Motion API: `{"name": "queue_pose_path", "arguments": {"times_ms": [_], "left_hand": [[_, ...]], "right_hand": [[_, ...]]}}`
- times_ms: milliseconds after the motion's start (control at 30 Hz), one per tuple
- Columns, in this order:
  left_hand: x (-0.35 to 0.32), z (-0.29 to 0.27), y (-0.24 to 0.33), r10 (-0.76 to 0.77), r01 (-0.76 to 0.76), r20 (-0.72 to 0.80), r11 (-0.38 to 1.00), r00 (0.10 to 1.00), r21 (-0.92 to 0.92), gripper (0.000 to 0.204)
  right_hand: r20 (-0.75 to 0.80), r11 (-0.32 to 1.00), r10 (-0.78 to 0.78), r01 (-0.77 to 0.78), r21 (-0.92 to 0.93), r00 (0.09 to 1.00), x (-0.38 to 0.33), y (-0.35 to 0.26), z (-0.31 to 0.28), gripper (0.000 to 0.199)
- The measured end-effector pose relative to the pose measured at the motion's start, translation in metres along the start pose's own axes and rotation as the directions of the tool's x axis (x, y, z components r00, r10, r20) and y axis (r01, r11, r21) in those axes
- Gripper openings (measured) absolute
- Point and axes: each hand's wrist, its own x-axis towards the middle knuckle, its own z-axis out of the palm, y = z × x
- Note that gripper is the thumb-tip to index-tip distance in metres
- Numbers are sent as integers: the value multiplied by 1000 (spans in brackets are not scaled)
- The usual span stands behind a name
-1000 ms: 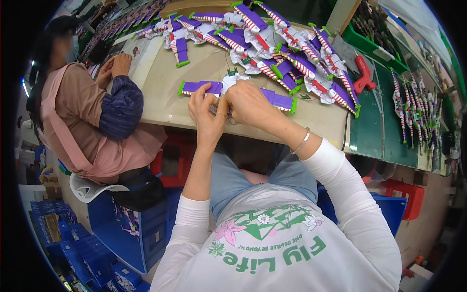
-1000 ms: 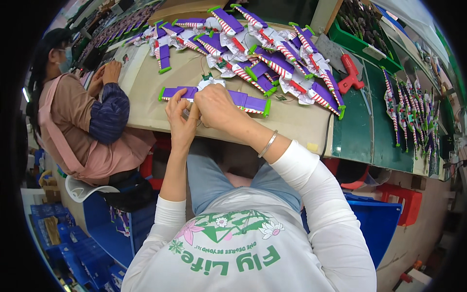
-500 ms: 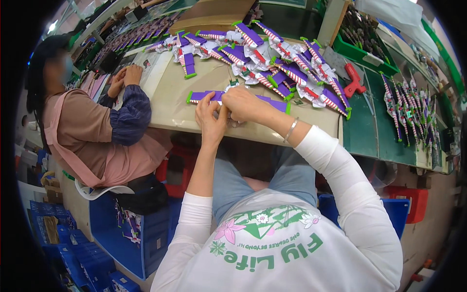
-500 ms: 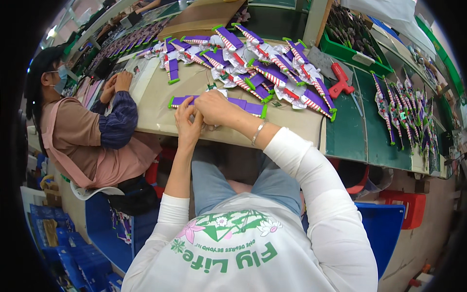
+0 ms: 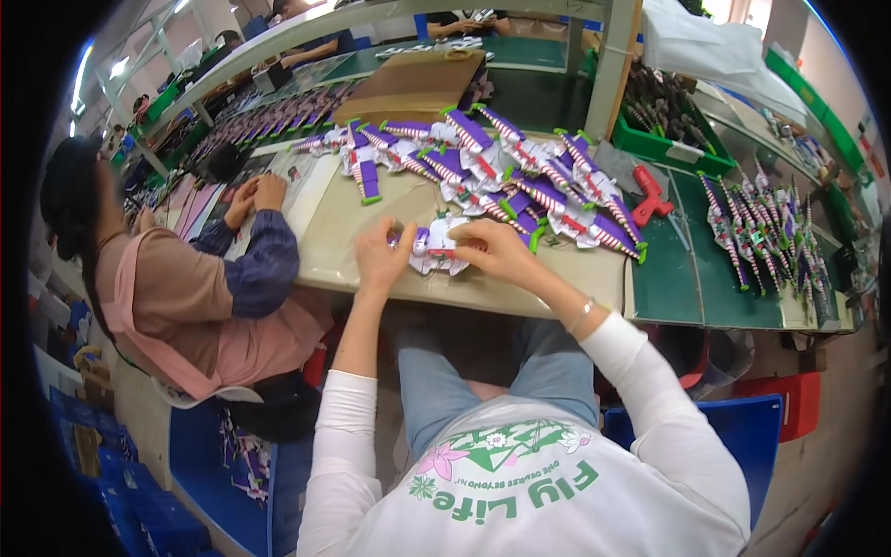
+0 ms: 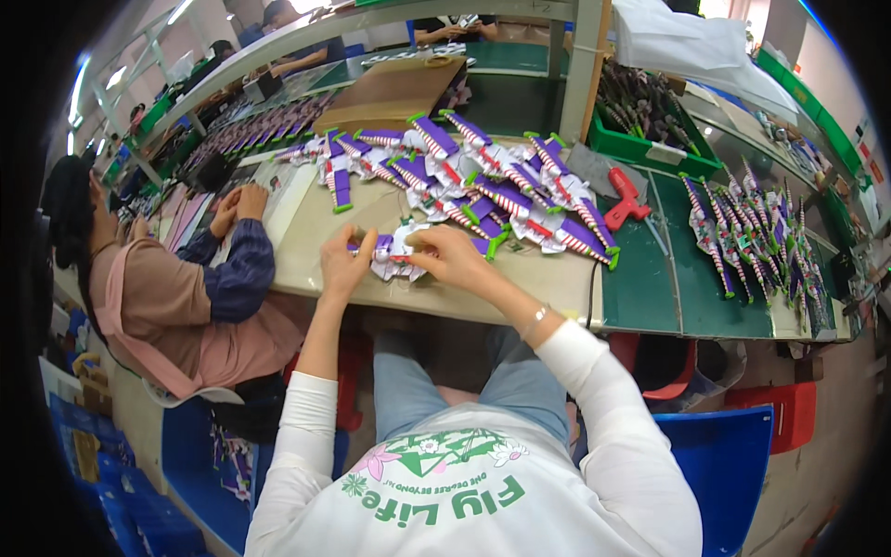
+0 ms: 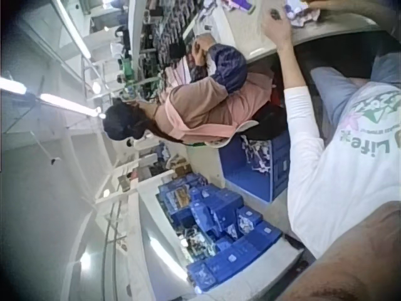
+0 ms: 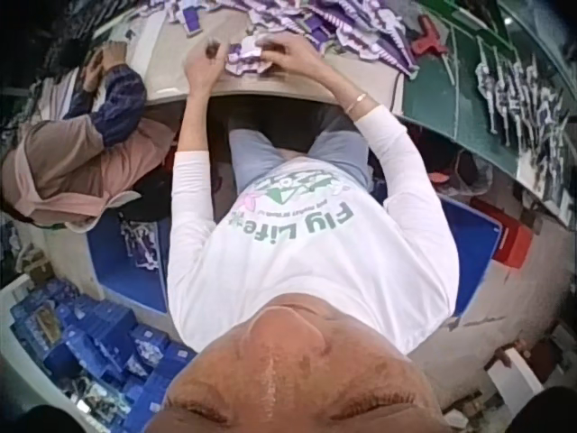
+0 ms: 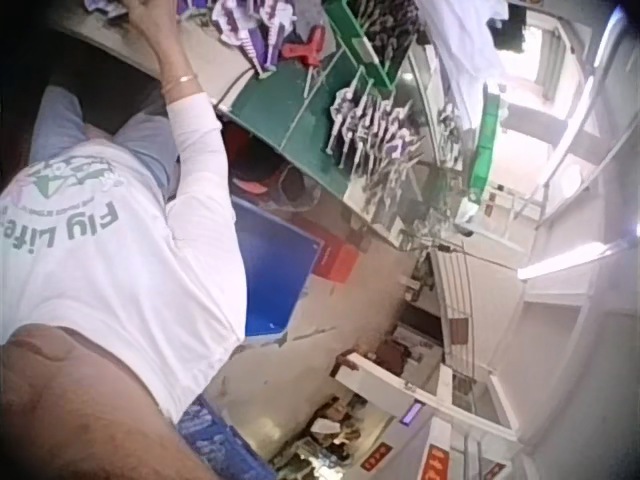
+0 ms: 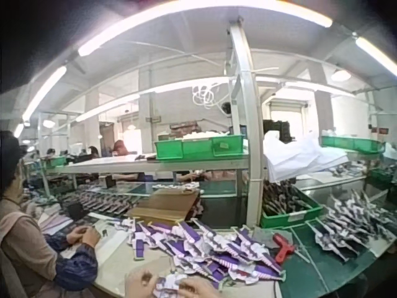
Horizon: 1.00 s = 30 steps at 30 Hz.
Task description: The person assembles small, colorful decorative items at a factory workstation. They attach small components to a base using a hot glue gun and place the finished items into a green bin. The process is repetitive, involving picking up parts, applying glue, and assembling.
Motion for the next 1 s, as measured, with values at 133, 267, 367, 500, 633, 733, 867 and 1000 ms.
{"name": "queue_pose_path", "arguments": {"times_ms": [133,267,367,500,633,733,867,1000], "left_hand": [[12,-5,-26,517,-508,31,825,855,246,58],[-11,-37,-25,430,-493,321,858,844,145,64],[-43,-54,-43,377,-395,261,919,889,16,63],[-68,-73,-82,34,-28,23,978,999,-208,53],[-28,-68,-103,-221,211,-245,975,944,-65,54],[8,-55,-128,-291,388,-394,902,872,192,62],[30,-45,-135,-261,462,-452,781,853,421,65],[24,-26,-108,361,252,-548,612,755,750,51]], "right_hand": [[-375,971,1,-90,-220,927,-29,23,-38,17],[-324,940,91,-189,-283,942,-33,38,-56,20],[-218,841,70,-175,-512,973,-25,42,-53,35],[-161,678,196,-253,-690,967,-15,29,-34,60],[-286,453,93,-297,-841,954,-6,46,-13,56],[-271,404,64,-273,-873,960,-5,46,-13,56],[-219,559,163,-273,-783,962,-11,38,-26,52],[142,824,526,-544,157,838,-16,27,-56,49]]}}
